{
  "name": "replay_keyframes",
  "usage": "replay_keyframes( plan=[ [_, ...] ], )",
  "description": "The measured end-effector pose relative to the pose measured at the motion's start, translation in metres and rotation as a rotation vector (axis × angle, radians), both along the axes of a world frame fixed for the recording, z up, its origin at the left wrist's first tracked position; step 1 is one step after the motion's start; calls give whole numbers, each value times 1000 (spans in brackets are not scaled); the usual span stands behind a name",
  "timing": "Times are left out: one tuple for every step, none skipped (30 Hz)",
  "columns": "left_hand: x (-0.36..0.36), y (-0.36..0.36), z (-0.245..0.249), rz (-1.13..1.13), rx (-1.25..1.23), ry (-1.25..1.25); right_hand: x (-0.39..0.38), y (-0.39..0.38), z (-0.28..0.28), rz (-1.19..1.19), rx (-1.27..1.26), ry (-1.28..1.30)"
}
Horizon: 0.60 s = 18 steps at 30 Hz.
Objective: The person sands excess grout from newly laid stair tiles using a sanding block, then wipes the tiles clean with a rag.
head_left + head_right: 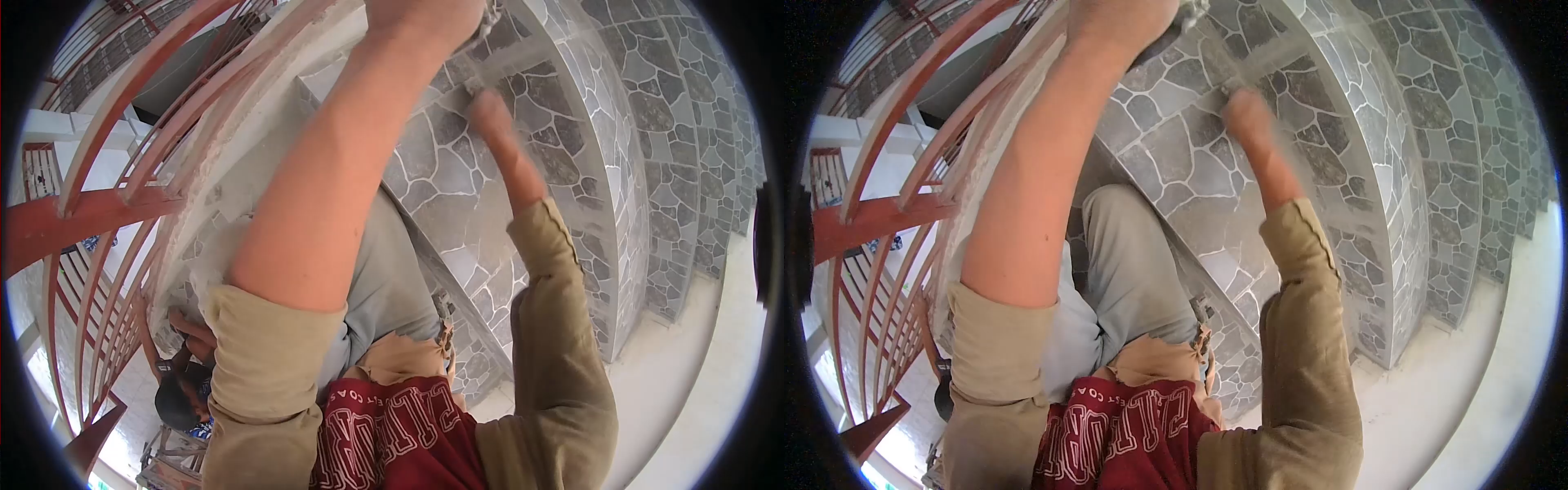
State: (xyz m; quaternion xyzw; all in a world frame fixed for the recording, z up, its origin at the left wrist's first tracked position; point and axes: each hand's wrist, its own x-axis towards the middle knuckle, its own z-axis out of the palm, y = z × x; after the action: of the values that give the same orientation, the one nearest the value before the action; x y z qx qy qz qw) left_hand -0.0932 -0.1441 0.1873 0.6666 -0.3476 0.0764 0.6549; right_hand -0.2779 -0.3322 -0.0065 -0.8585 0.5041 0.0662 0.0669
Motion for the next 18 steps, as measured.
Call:
replay_keyframes(
  plan=[
    [3, 0, 0, 5, -9, -28, -9, 9, -5, 211, -119, -54],
    [9, -2, 1, 17, -13, -27, -11, 12, -8, 428, -236, -107],
    [11, -3, -1, 49, 14, -57, -5, 6, -4, 437, -233, -103],
    [9, -2, 1, 71, 43, -86, -1, -5, 2, 254, -136, -49],
    [7, -1, 2, 68, 43, -85, 1, -12, 5, 67, -43, -1],
    [4, 5, 7, -7, 32, 76, -5, -11, 0, 62, -43, -1],
    [4, 9, 12, -80, 20, 236, -9, -7, -6, 183, -94, 6],
    [6, 7, 11, -79, 15, 234, -9, -6, -10, 311, -148, 13],
    [7, 5, 7, -6, 10, 90, -7, -7, -14, 320, -154, 12],
    [10, 3, 3, 70, 7, -50, -5, -8, -19, 309, -194, -49],
    [13, 2, -1, 72, 8, -43, -11, -8, -25, 289, -226, -103],
    [15, 1, -2, 54, -1, -15, -3, -4, -5, 144, -146, -63],
    [15, -1, -3, 32, -14, 10, -8, -7, -8, 136, -151, -60],
    [11, -1, -4, 23, -17, 13, -13, -8, -13, 239, -163, -80],
    [10, -3, -7, 58, -34, -12, -11, -12, -18, 348, -178, -107],
    [13, -2, -5, 100, -50, -37, -10, -14, -24, 353, -187, -111],
    [16, -1, -3, 108, -55, -40, -10, -12, -33, 389, -235, -158],
    [16, 1, 1, 107, -21, -47, -11, -10, -40, 428, -282, -204]
  ],
)
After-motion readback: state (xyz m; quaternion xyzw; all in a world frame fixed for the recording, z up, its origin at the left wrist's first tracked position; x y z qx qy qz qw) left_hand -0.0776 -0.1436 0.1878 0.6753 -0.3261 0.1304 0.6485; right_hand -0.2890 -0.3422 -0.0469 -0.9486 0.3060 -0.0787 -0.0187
